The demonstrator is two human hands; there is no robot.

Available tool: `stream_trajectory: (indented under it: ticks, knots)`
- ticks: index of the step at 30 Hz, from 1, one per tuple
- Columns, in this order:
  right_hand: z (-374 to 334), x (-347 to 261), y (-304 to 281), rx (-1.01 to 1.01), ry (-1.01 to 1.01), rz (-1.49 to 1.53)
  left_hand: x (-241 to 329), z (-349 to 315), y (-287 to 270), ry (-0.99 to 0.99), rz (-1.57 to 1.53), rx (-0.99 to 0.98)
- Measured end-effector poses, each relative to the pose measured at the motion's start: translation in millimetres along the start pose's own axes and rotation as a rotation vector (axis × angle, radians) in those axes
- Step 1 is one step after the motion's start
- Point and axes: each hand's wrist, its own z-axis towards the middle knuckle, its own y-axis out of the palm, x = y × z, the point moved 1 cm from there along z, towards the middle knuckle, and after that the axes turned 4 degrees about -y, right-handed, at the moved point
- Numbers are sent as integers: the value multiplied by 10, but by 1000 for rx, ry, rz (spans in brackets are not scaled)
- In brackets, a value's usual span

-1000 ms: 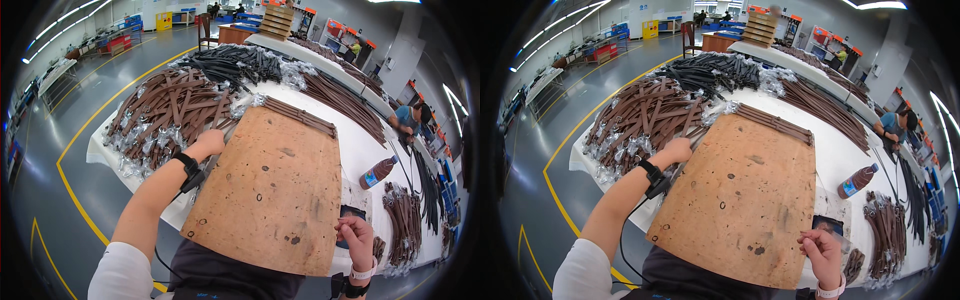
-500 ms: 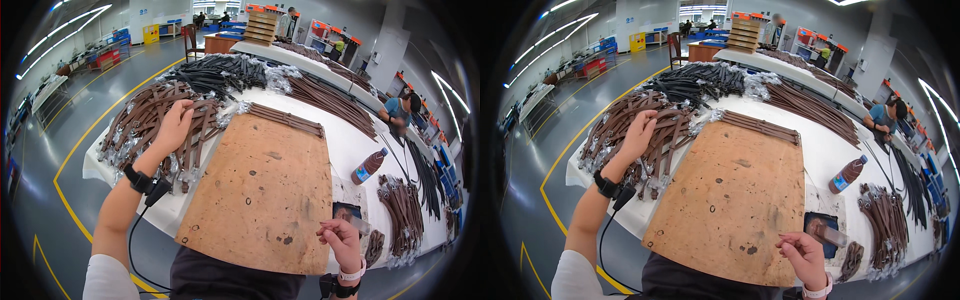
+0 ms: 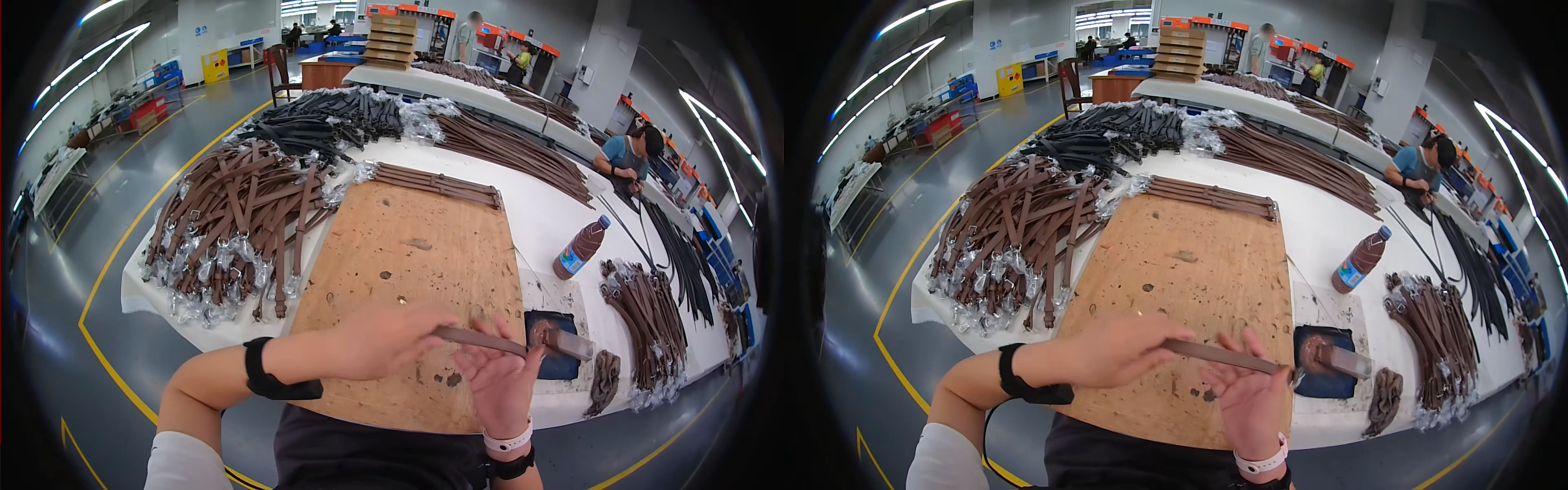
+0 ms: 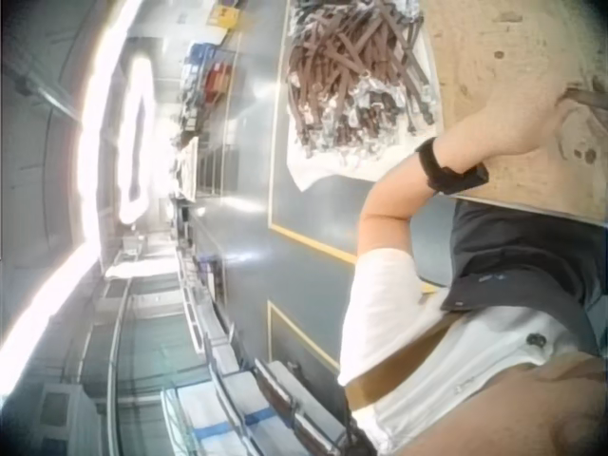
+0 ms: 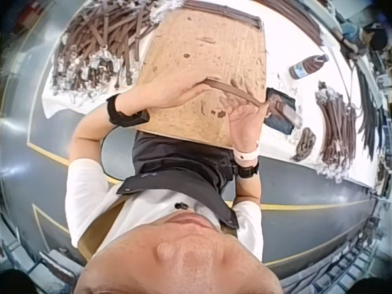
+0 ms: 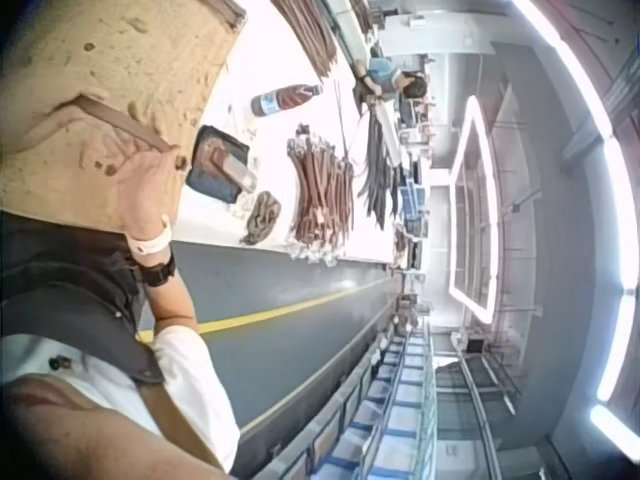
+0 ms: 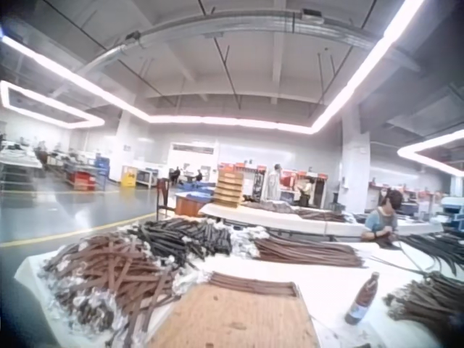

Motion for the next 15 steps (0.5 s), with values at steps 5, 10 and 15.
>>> stream_trajectory:
  ticks: [5,10,15]
  knots:
    - [-136,-167,-115,408,-344,-137,-40,-15,259,14,13,-141]
    - [-224,-358,-225,491,-565,-234,-465,-215,307,6,352,-241]
    - [-257,-405,-261,584,-637,-255,-600,-419,313,8,326,-124]
